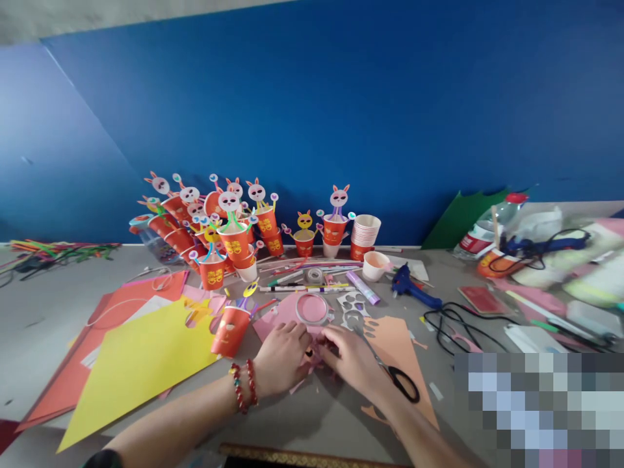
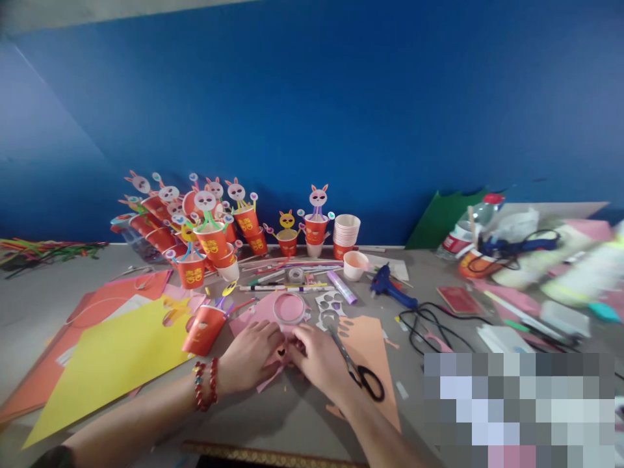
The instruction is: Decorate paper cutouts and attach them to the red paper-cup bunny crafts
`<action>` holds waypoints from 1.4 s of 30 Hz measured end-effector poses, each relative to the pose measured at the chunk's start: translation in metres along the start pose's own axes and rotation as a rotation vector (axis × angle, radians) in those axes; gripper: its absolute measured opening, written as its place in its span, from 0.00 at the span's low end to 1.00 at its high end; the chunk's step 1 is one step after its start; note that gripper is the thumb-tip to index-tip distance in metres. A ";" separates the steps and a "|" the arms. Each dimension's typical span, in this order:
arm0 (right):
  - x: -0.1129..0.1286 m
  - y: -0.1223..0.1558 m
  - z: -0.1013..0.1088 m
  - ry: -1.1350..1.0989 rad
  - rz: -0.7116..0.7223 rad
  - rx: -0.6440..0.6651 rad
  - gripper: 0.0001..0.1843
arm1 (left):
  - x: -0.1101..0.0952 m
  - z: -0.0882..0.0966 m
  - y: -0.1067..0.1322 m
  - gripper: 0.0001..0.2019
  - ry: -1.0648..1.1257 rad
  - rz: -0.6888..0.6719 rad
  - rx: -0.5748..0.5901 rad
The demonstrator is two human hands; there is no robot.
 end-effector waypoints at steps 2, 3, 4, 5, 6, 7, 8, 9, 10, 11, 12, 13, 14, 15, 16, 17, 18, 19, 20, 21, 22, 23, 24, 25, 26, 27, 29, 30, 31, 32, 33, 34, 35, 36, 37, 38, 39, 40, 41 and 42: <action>-0.002 -0.001 0.003 -0.031 -0.011 -0.035 0.05 | 0.009 0.011 0.006 0.13 0.028 0.005 -0.051; -0.003 -0.002 0.004 -0.041 -0.018 -0.047 0.06 | 0.018 0.022 0.012 0.13 0.075 0.030 -0.154; -0.003 -0.002 0.005 -0.047 -0.022 -0.055 0.07 | 0.030 0.035 0.020 0.15 0.099 0.070 -0.286; -0.004 -0.003 0.006 -0.050 -0.024 -0.061 0.07 | 0.045 0.047 0.031 0.17 0.080 0.136 -0.420; -0.004 -0.003 0.006 -0.051 -0.024 -0.064 0.08 | 0.061 0.056 0.044 0.17 0.035 0.209 -0.517; -0.005 -0.003 0.006 -0.052 -0.023 -0.068 0.08 | 0.076 0.064 0.057 0.17 -0.016 0.291 -0.600; -0.005 -0.003 0.006 -0.054 -0.021 -0.076 0.07 | 0.091 0.068 0.070 0.19 -0.057 0.379 -0.638; -0.005 -0.003 0.006 -0.054 -0.019 -0.083 0.07 | 0.104 0.068 0.081 0.20 -0.092 0.456 -0.641; -0.005 -0.003 0.005 -0.051 -0.015 -0.088 0.07 | 0.116 0.065 0.091 0.21 -0.108 0.535 -0.599; -0.005 -0.004 0.005 -0.045 -0.010 -0.087 0.07 | 0.126 0.058 0.098 0.23 -0.102 0.591 -0.523; -0.005 -0.004 0.004 -0.036 -0.006 -0.085 0.07 | 0.132 0.049 0.103 0.24 -0.092 0.623 -0.433; -0.006 -0.004 0.004 -0.028 -0.004 -0.082 0.07 | 0.136 0.040 0.108 0.25 -0.088 0.652 -0.364; -0.006 -0.005 0.003 -0.023 -0.002 -0.079 0.08 | 0.137 0.033 0.111 0.26 -0.089 0.660 -0.346; -0.007 -0.005 0.003 -0.023 -0.002 -0.080 0.09 | 0.136 0.027 0.112 0.27 -0.092 0.662 -0.341; -0.008 -0.005 0.003 -0.026 -0.002 -0.085 0.09 | 0.135 0.022 0.114 0.28 -0.100 0.668 -0.346; -0.008 -0.005 0.003 -0.030 -0.004 -0.091 0.09 | 0.133 0.018 0.114 0.28 -0.103 0.672 -0.355; -0.009 -0.005 0.003 -0.032 -0.006 -0.095 0.10 | 0.130 0.015 0.115 0.29 -0.094 0.679 -0.364; -0.009 -0.005 0.003 -0.031 -0.007 -0.096 0.10 | 0.128 0.012 0.115 0.30 -0.073 0.685 -0.371; -0.009 -0.005 0.003 -0.027 -0.007 -0.097 0.10 | 0.125 0.011 0.116 0.31 -0.047 0.684 -0.383; -0.009 -0.005 0.003 -0.023 -0.006 -0.095 0.10 | 0.121 0.009 0.117 0.32 -0.022 0.671 -0.404; -0.009 -0.006 0.003 -0.021 -0.001 -0.094 0.09 | 0.117 0.009 0.117 0.33 -0.003 0.647 -0.432; -0.010 -0.006 0.003 -0.019 0.003 -0.095 0.09 | 0.113 0.008 0.117 0.34 0.006 0.614 -0.463; -0.011 -0.006 0.003 -0.016 0.007 -0.096 0.08 | 0.108 0.008 0.117 0.35 0.009 0.577 -0.490; -0.012 -0.006 0.004 -0.010 0.007 -0.096 0.08 | 0.103 0.007 0.117 0.35 0.009 0.545 -0.506; -0.013 -0.006 0.004 -0.006 0.003 -0.097 0.07 | 0.099 0.006 0.115 0.35 0.010 0.520 -0.504; -0.013 -0.006 0.003 0.000 -0.003 -0.091 0.07 | 0.096 0.004 0.114 0.35 0.014 0.507 -0.490; -0.012 -0.005 0.001 0.034 -0.004 -0.054 0.06 | 0.091 0.002 0.109 0.34 0.030 0.508 -0.438; -0.009 -0.004 -0.001 0.061 0.004 -0.018 0.06 | 0.090 0.001 0.106 0.34 0.035 0.516 -0.412; -0.005 -0.002 -0.003 0.095 0.020 0.023 0.06 | 0.089 0.002 0.103 0.34 0.037 0.525 -0.393; -0.001 -0.001 -0.006 0.132 0.039 0.070 0.06 | 0.089 0.002 0.100 0.34 0.036 0.533 -0.380; 0.004 0.000 -0.009 0.166 0.059 0.112 0.06 | 0.089 0.003 0.097 0.35 0.031 0.537 -0.373; 0.008 0.001 -0.012 0.198 0.076 0.144 0.06 | 0.089 0.003 0.094 0.35 0.022 0.540 -0.373; 0.010 0.002 -0.014 0.225 0.091 0.170 0.06 | 0.090 0.004 0.092 0.36 0.011 0.542 -0.383; 0.012 0.003 -0.015 0.249 0.103 0.185 0.07 | 0.091 0.004 0.089 0.36 -0.001 0.541 -0.401; 0.013 0.003 -0.017 0.270 0.112 0.194 0.08 | 0.093 0.005 0.087 0.36 -0.017 0.535 -0.424; 0.013 0.004 -0.018 0.286 0.120 0.198 0.09 | 0.093 0.005 0.085 0.36 -0.037 0.521 -0.453; 0.013 0.004 -0.019 0.298 0.128 0.201 0.10 | 0.093 0.007 0.084 0.36 -0.061 0.498 -0.487; 0.013 0.004 -0.020 0.308 0.133 0.202 0.11 | 0.092 0.009 0.083 0.35 -0.086 0.468 -0.526; 0.012 0.004 -0.021 0.319 0.136 0.204 0.11 | 0.089 0.012 0.082 0.34 -0.109 0.432 -0.567; 0.011 0.004 -0.022 0.332 0.136 0.208 0.11 | 0.084 0.016 0.082 0.33 -0.127 0.395 -0.608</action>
Point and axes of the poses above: each hand's wrist, its own y-axis away from the middle knuckle, its own z-axis out of the back of the hand, x = y × z, the point moved 5 cm from there along -y, towards the middle knuckle, and after that the axes turned 3 degrees about -x, right-handed, at the moved point
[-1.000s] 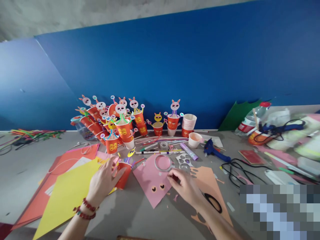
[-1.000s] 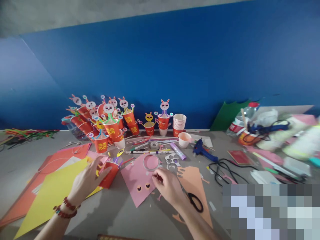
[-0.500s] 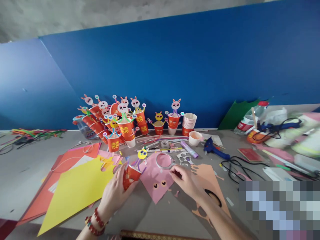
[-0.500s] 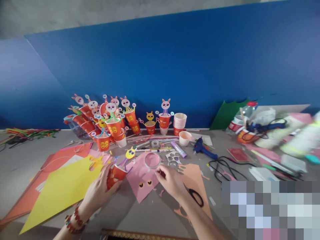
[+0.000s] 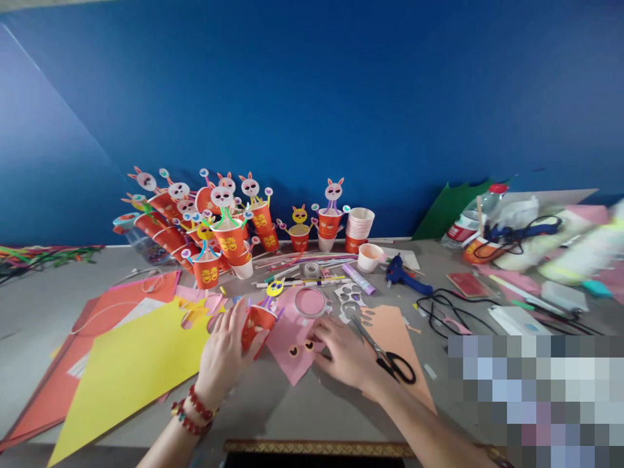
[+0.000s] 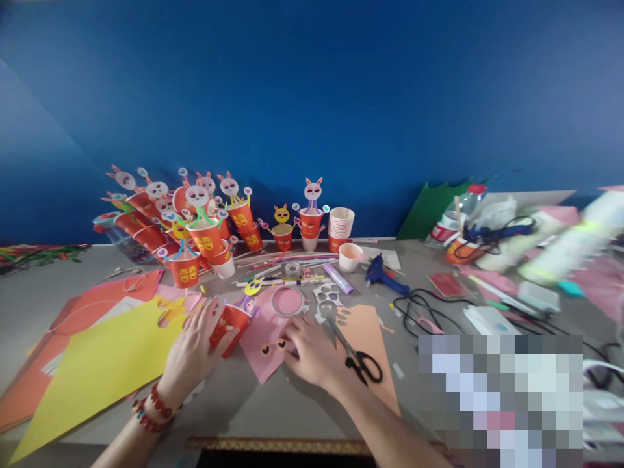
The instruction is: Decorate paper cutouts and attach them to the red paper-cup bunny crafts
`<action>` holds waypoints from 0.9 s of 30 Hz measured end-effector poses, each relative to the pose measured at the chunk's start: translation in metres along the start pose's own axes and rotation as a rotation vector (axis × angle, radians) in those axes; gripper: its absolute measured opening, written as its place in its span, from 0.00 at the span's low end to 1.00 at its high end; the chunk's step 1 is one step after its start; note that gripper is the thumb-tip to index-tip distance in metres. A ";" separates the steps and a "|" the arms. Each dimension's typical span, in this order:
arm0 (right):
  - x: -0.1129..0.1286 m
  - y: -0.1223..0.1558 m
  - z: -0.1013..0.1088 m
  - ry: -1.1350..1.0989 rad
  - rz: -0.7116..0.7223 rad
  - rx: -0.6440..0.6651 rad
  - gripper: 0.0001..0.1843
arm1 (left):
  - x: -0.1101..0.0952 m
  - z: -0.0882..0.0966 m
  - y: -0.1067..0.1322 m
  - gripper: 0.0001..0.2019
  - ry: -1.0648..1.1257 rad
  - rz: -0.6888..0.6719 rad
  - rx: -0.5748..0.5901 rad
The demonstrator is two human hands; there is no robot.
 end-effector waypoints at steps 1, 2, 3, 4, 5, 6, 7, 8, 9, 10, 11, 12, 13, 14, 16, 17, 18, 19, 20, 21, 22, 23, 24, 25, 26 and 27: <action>0.000 0.000 -0.001 0.015 -0.005 0.009 0.11 | -0.005 0.005 0.000 0.32 0.012 -0.034 -0.042; -0.001 -0.001 -0.002 0.032 -0.014 0.019 0.10 | -0.012 0.010 -0.001 0.30 0.036 -0.070 -0.067; -0.001 -0.001 -0.003 0.051 -0.025 0.028 0.09 | -0.021 0.015 -0.001 0.28 0.071 -0.105 -0.081; -0.001 -0.002 -0.004 0.069 -0.039 0.035 0.09 | -0.030 0.019 0.000 0.26 0.113 -0.150 -0.072; -0.001 -0.003 -0.005 0.082 -0.049 0.039 0.08 | -0.041 0.021 0.000 0.24 0.157 -0.207 -0.022; -0.002 -0.003 -0.005 0.092 -0.054 0.039 0.08 | -0.053 0.021 0.001 0.22 0.197 -0.267 0.054; -0.002 -0.003 -0.006 0.099 -0.053 0.038 0.08 | -0.063 0.019 0.002 0.19 0.235 -0.314 0.131; -0.002 -0.003 -0.007 0.105 -0.048 0.035 0.08 | -0.072 0.016 0.002 0.17 0.266 -0.338 0.211; -0.003 -0.003 -0.008 0.108 -0.043 0.029 0.09 | -0.079 0.012 0.002 0.14 0.281 -0.346 0.275; -0.004 -0.002 -0.009 0.109 -0.038 0.019 0.09 | -0.084 0.007 0.002 0.12 0.278 -0.343 0.337; -0.004 -0.001 -0.010 0.106 -0.036 0.005 0.10 | -0.088 0.001 0.001 0.10 0.264 -0.339 0.395; -0.005 0.000 -0.010 0.100 -0.038 -0.011 0.11 | -0.091 -0.005 0.001 0.10 0.244 -0.339 0.437; -0.006 0.001 -0.010 0.089 -0.039 -0.027 0.13 | -0.094 -0.011 0.000 0.10 0.217 -0.341 0.466; -0.006 0.001 -0.011 0.076 -0.038 -0.037 0.13 | -0.096 -0.015 -0.001 0.11 0.191 -0.347 0.485; -0.006 0.003 -0.011 0.051 -0.030 -0.040 0.14 | -0.099 -0.022 -0.003 0.11 0.150 -0.354 0.498; -0.006 0.003 -0.010 0.043 -0.027 -0.039 0.14 | -0.100 -0.025 -0.004 0.11 0.139 -0.355 0.502; -0.006 0.003 -0.010 0.037 -0.026 -0.035 0.14 | -0.101 -0.026 -0.005 0.10 0.135 -0.354 0.507; -0.006 0.003 -0.010 0.031 -0.026 -0.030 0.14 | -0.101 -0.027 -0.006 0.10 0.136 -0.353 0.513; -0.006 0.002 -0.010 0.024 -0.029 -0.025 0.13 | -0.102 -0.027 -0.007 0.09 0.138 -0.353 0.517; -0.006 0.002 -0.009 0.017 -0.036 -0.021 0.13 | -0.102 -0.028 -0.008 0.09 0.141 -0.356 0.519; -0.006 0.001 -0.009 0.006 -0.045 -0.016 0.12 | -0.102 -0.028 -0.009 0.09 0.145 -0.360 0.522; -0.007 0.001 -0.008 -0.007 -0.054 -0.012 0.12 | -0.103 -0.028 -0.010 0.09 0.150 -0.364 0.523; -0.007 0.001 -0.007 -0.021 -0.063 -0.011 0.12 | -0.103 -0.029 -0.010 0.09 0.158 -0.367 0.523; -0.008 0.001 -0.007 -0.036 -0.071 -0.012 0.12 | -0.103 -0.030 -0.011 0.09 0.168 -0.367 0.521; -0.008 0.002 -0.006 -0.051 -0.077 -0.012 0.13 | -0.102 -0.031 -0.011 0.09 0.179 -0.365 0.516; -0.009 0.002 -0.005 -0.063 -0.082 -0.011 0.14 | -0.102 -0.033 -0.012 0.09 0.190 -0.362 0.510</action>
Point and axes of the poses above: each hand's wrist, its own y-axis away from the middle knuckle, its own z-axis out of the back of the hand, x = y × z, the point moved 5 cm from there along -y, towards the middle knuckle, and after that the axes turned 3 degrees about -x, right-handed, at the moved point
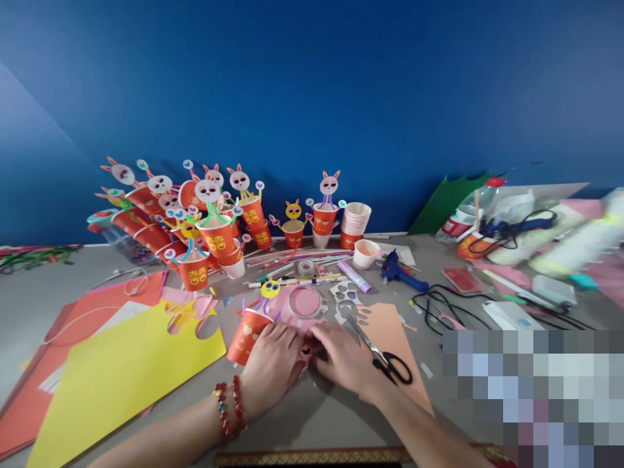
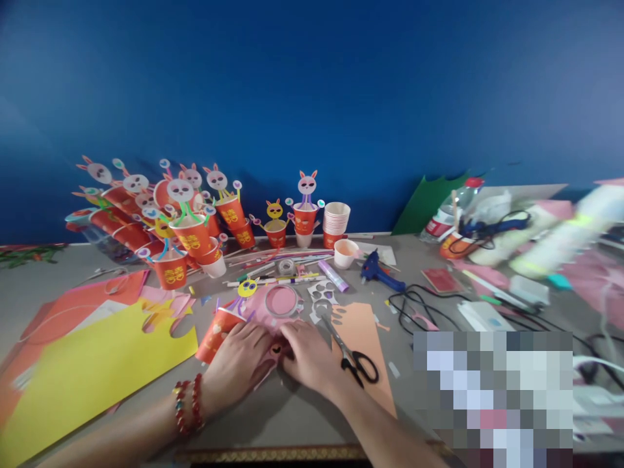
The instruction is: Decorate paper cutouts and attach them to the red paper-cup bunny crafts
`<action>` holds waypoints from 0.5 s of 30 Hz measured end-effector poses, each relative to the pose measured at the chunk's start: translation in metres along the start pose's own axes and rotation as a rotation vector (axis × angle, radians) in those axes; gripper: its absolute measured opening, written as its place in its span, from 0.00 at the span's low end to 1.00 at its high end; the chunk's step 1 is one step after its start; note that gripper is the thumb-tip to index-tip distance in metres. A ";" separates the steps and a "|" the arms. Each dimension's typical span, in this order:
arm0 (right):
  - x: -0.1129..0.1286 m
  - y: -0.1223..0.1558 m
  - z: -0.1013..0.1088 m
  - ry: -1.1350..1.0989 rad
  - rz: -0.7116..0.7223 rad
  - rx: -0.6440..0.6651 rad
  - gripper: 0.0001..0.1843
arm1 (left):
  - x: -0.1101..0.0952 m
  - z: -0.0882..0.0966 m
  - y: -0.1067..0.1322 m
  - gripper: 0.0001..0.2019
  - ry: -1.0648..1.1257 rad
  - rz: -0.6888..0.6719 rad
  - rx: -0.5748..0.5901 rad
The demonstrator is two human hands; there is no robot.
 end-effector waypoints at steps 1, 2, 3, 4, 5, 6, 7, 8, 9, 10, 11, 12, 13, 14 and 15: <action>-0.001 0.000 0.001 -0.009 -0.007 0.001 0.15 | 0.001 -0.001 -0.001 0.08 0.009 0.001 -0.011; -0.001 0.001 0.001 -0.012 -0.017 0.002 0.15 | 0.001 -0.002 -0.001 0.08 0.016 0.002 -0.023; -0.002 0.001 0.002 -0.012 -0.028 0.002 0.15 | 0.002 -0.003 -0.002 0.08 0.020 0.001 -0.034; -0.003 0.001 0.002 -0.010 -0.037 0.003 0.16 | 0.002 -0.004 -0.002 0.08 0.022 -0.001 -0.045; -0.003 0.001 0.002 -0.008 -0.045 0.002 0.16 | 0.002 -0.004 -0.003 0.08 0.022 -0.003 -0.054; -0.004 0.001 0.003 -0.007 -0.054 0.001 0.16 | 0.001 -0.004 -0.003 0.08 0.017 -0.006 -0.060; -0.004 0.000 0.003 -0.009 -0.064 0.002 0.15 | 0.001 -0.004 -0.003 0.08 0.010 -0.011 -0.063; -0.005 0.000 0.003 -0.014 -0.074 0.006 0.15 | 0.000 -0.004 -0.003 0.07 0.001 -0.016 -0.063; -0.005 0.000 0.004 -0.023 -0.086 0.010 0.14 | 0.000 -0.003 -0.003 0.07 -0.006 -0.022 -0.062; -0.005 -0.001 0.004 -0.035 -0.097 0.011 0.15 | 0.000 -0.003 -0.002 0.07 -0.011 -0.028 -0.062; -0.005 -0.001 0.005 -0.050 -0.107 0.009 0.16 | 0.000 -0.003 -0.002 0.07 -0.014 -0.033 -0.065; -0.005 -0.001 0.005 -0.069 -0.115 0.003 0.18 | 0.000 -0.002 -0.002 0.07 -0.016 -0.038 -0.075; -0.006 0.000 0.006 -0.093 -0.125 -0.005 0.20 | 0.000 -0.001 -0.002 0.07 -0.020 -0.042 -0.092; -0.006 0.000 0.007 -0.123 -0.136 -0.013 0.21 | 0.001 0.000 -0.001 0.07 -0.030 -0.052 -0.115; -0.006 0.001 0.007 -0.158 -0.148 -0.021 0.22 | 0.000 0.001 -0.001 0.06 -0.045 -0.069 -0.143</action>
Point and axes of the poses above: each hand's wrist, its own y-axis away from the middle knuckle, its own z-axis out of the back of the hand, x = y × z, the point moved 5 cm from there along -y, towards the middle knuckle, and after that the axes turned 3 degrees about -x, right-handed, at the moved point
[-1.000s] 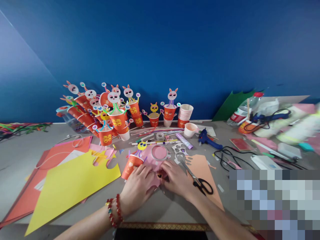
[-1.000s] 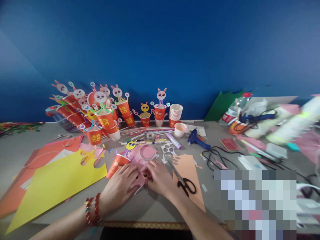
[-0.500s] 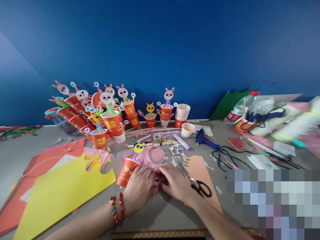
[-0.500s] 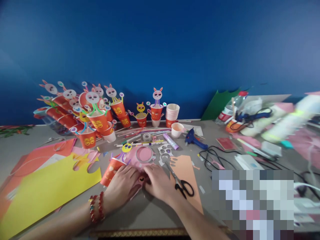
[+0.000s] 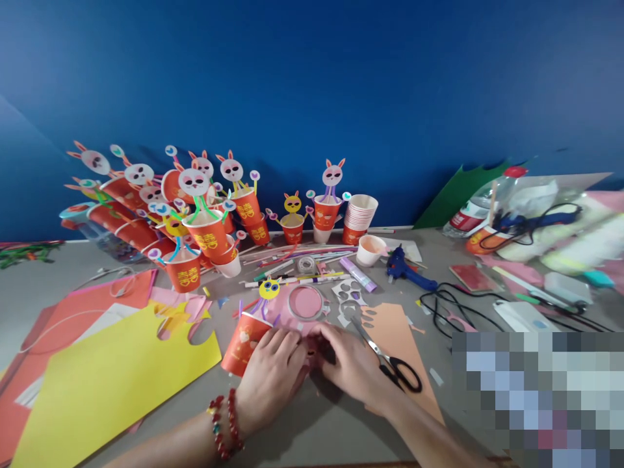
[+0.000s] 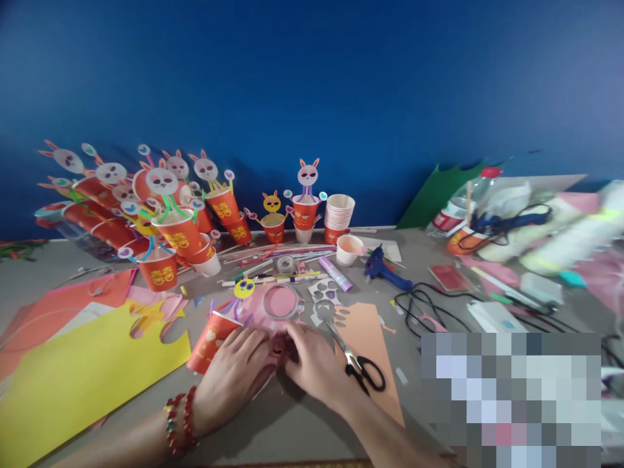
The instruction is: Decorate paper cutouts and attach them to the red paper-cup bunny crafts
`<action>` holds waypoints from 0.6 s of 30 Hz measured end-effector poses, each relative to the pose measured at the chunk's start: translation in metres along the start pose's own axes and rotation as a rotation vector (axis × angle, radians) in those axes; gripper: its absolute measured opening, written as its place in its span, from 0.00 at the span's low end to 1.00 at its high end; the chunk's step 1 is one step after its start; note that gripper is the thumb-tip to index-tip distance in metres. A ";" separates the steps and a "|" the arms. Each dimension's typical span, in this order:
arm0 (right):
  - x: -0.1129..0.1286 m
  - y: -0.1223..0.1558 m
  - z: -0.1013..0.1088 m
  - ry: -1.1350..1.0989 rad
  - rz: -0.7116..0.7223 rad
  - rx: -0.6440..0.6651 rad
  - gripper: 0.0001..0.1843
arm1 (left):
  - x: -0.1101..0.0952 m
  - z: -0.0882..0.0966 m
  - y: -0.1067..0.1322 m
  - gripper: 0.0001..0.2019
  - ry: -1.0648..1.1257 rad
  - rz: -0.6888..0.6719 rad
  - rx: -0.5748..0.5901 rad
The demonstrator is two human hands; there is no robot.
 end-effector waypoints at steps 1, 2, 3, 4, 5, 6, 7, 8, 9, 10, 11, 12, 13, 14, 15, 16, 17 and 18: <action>0.000 0.000 0.000 -0.040 -0.015 -0.002 0.22 | 0.000 0.001 0.000 0.05 -0.016 -0.022 -0.030; 0.000 0.001 0.001 -0.084 -0.030 -0.008 0.22 | -0.001 0.003 0.000 0.05 -0.029 -0.045 -0.059; 0.000 0.001 0.001 -0.129 -0.045 -0.012 0.21 | -0.001 0.004 0.000 0.05 -0.036 -0.066 -0.084; 0.000 0.002 0.002 -0.174 -0.059 -0.017 0.21 | -0.002 0.005 0.000 0.05 -0.035 -0.082 -0.103; 0.001 0.002 0.002 -0.215 -0.073 -0.020 0.20 | -0.002 0.006 0.000 0.05 -0.027 -0.092 -0.119; 0.001 0.002 0.002 -0.251 -0.085 -0.021 0.19 | -0.001 0.006 -0.001 0.05 -0.015 -0.097 -0.130; 0.002 0.002 0.002 -0.281 -0.095 -0.022 0.19 | -0.001 0.007 -0.001 0.06 -0.001 -0.098 -0.137; 0.002 0.002 0.002 -0.308 -0.103 -0.019 0.18 | 0.000 0.007 -0.002 0.06 0.016 -0.097 -0.139; 0.003 0.002 0.002 -0.333 -0.113 -0.014 0.18 | 0.001 0.006 -0.002 0.06 0.038 -0.092 -0.136; 0.003 0.002 0.002 -0.363 -0.122 -0.007 0.18 | 0.002 0.006 -0.003 0.06 0.069 -0.080 -0.131; 0.004 0.002 0.002 -0.406 -0.130 0.003 0.18 | 0.003 0.006 -0.003 0.05 0.113 -0.064 -0.132; 0.004 0.002 0.002 -0.471 -0.137 0.015 0.18 | 0.005 0.006 -0.003 0.05 0.171 -0.042 -0.140; 0.005 0.001 0.002 -0.560 -0.147 0.033 0.17 | 0.007 0.007 -0.003 0.05 0.246 -0.015 -0.155; 0.007 0.001 0.002 -0.665 -0.161 0.057 0.16 | 0.009 0.008 -0.002 0.06 0.336 0.012 -0.169; 0.008 0.001 0.002 -0.774 -0.178 0.084 0.15 | 0.011 0.010 -0.001 0.07 0.436 0.037 -0.181; 0.010 0.001 0.002 -0.876 -0.198 0.120 0.13 | 0.013 0.010 0.000 0.08 0.543 0.055 -0.192; 0.011 0.001 0.001 -0.965 -0.218 0.153 0.12 | 0.014 0.011 0.001 0.09 0.649 0.069 -0.199; 0.013 0.002 0.001 -1.038 -0.234 0.184 0.12 | 0.015 0.011 0.003 0.09 0.753 0.084 -0.208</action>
Point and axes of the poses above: each hand's wrist, its own y-axis away from the middle knuckle, its own z-axis out of the back of the hand, x = y × z, the point moved 5 cm from there along -y, towards the middle knuckle, and after that the axes turned 3 degrees about -x, right-handed, at the moved point
